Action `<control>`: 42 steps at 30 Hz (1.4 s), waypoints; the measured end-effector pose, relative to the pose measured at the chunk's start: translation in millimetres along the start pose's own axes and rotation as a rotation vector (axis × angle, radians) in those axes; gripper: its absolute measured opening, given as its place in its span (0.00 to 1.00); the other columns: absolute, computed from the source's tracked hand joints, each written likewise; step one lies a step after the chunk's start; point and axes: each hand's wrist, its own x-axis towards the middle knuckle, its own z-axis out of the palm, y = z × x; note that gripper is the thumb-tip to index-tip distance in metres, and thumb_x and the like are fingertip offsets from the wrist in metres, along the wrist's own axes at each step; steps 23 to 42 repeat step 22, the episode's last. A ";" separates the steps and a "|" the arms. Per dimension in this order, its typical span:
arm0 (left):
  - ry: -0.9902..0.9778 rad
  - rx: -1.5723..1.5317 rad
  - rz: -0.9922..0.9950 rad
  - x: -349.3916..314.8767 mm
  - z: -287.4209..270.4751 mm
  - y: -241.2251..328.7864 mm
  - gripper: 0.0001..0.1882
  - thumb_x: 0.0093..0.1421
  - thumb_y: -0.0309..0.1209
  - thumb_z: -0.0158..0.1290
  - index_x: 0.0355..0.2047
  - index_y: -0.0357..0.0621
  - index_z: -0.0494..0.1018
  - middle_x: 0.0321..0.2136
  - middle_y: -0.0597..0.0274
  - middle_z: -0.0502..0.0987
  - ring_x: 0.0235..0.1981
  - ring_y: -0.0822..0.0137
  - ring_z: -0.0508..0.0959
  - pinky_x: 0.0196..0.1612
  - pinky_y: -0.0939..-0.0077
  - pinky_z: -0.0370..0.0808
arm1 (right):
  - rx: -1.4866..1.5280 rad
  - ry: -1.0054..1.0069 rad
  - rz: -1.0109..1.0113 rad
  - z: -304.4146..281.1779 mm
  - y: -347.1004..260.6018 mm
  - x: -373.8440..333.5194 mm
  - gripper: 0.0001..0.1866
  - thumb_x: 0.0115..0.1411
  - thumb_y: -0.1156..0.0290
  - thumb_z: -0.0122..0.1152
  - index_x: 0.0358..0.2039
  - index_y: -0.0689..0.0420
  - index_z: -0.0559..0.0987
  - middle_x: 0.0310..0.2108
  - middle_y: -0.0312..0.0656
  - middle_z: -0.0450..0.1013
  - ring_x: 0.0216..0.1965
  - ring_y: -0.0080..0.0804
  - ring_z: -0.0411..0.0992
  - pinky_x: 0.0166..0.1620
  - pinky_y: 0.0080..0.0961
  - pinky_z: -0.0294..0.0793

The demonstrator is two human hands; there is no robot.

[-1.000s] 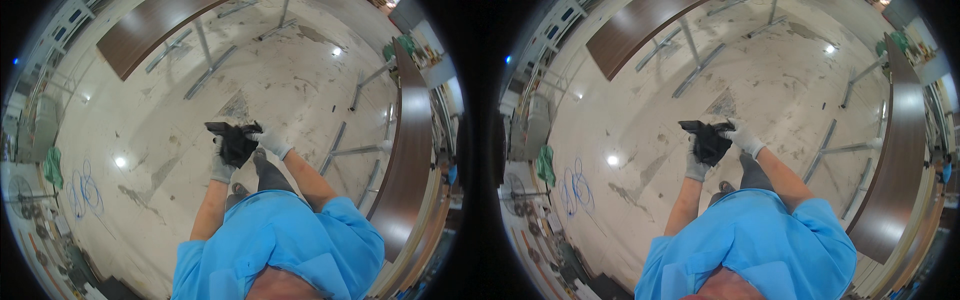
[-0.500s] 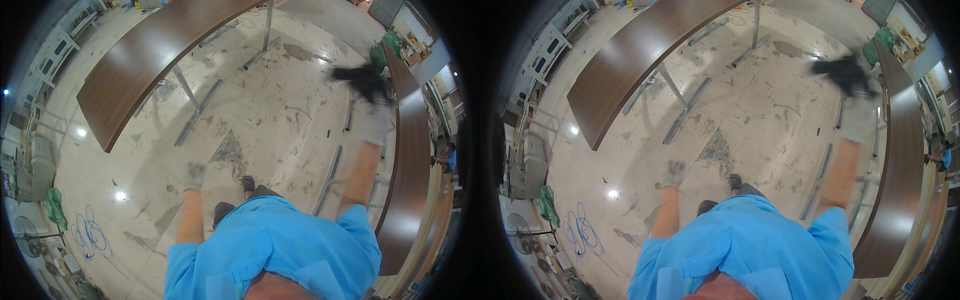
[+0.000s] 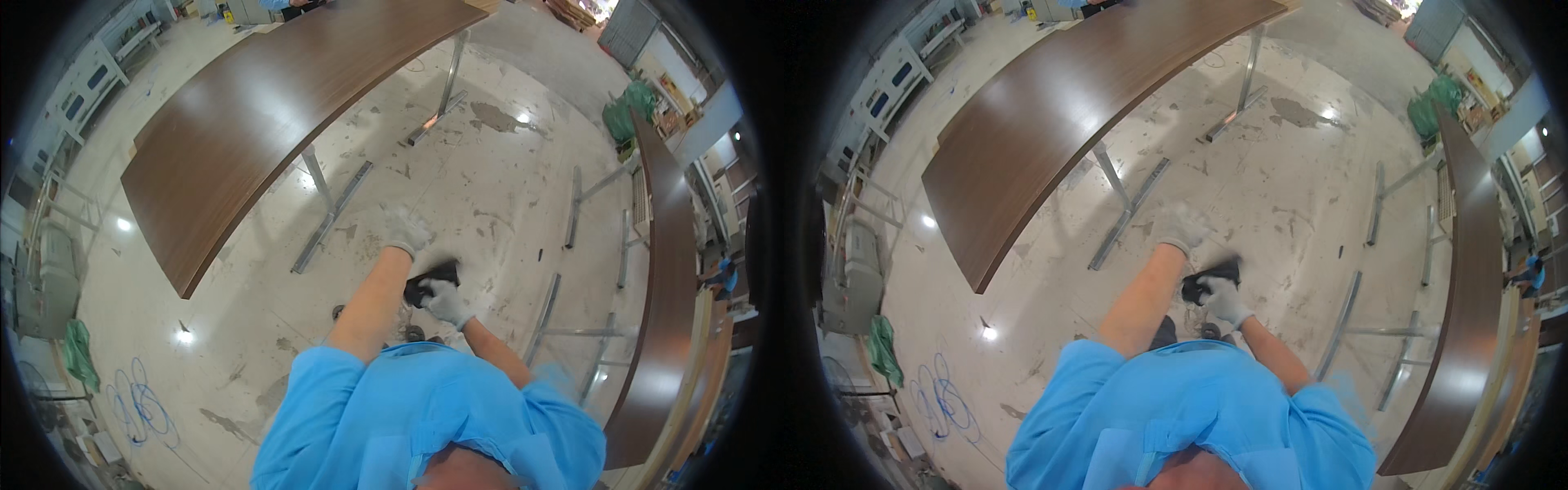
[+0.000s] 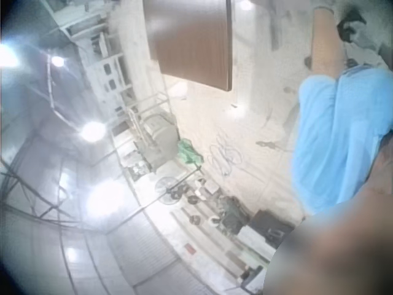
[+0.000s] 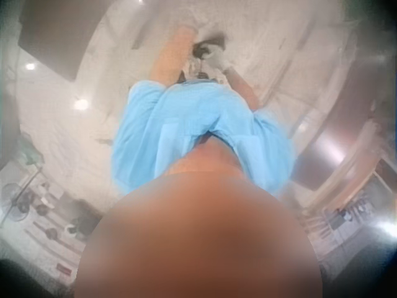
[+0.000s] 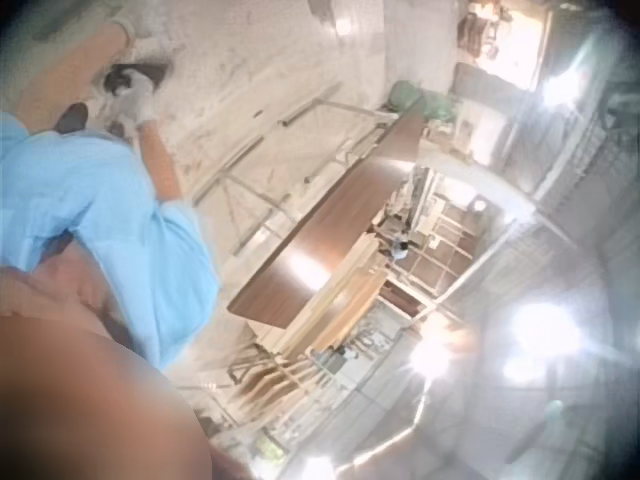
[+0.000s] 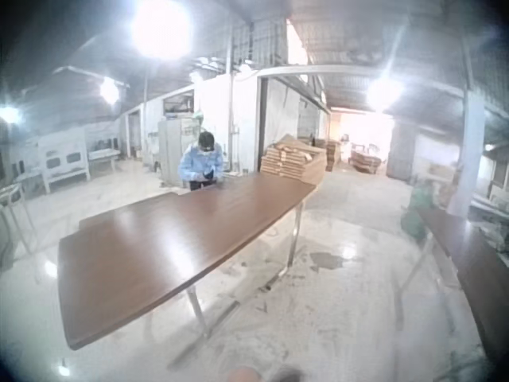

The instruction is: The person wipes a large wooden board with a dark cloth, moving across the surface and edges. They occasionally use a small tool to scrape or clean the edges. The person continues wiping different sections of the board throughout the clip.

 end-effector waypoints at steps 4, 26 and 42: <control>-0.061 -0.709 0.035 31.2 -71.4 5.9 0.38 0.63 0.41 0.54 0.70 0.45 0.55 0.70 0.57 0.58 0.72 0.60 0.55 0.71 0.63 0.53 | 0.114 -0.008 -0.009 -26.2 -11.2 29.9 0.22 0.60 0.66 0.69 0.53 0.59 0.78 0.41 0.33 0.77 0.40 0.21 0.75 0.43 0.22 0.76; -0.310 -0.318 0.690 -80.4 -199.9 85.6 0.56 0.51 0.46 0.70 0.73 0.46 0.49 0.70 0.50 0.57 0.71 0.45 0.55 0.72 0.58 0.50 | 0.423 -0.305 0.182 145.2 -212.2 86.2 0.21 0.57 0.67 0.72 0.48 0.61 0.77 0.34 0.37 0.78 0.30 0.24 0.75 0.39 0.21 0.77; -0.310 -0.318 0.690 -80.4 -199.9 85.6 0.56 0.51 0.46 0.70 0.73 0.46 0.49 0.70 0.50 0.57 0.71 0.45 0.55 0.72 0.58 0.50 | 0.423 -0.305 0.182 145.2 -212.2 86.2 0.21 0.57 0.67 0.72 0.48 0.61 0.77 0.34 0.37 0.78 0.30 0.24 0.75 0.39 0.21 0.77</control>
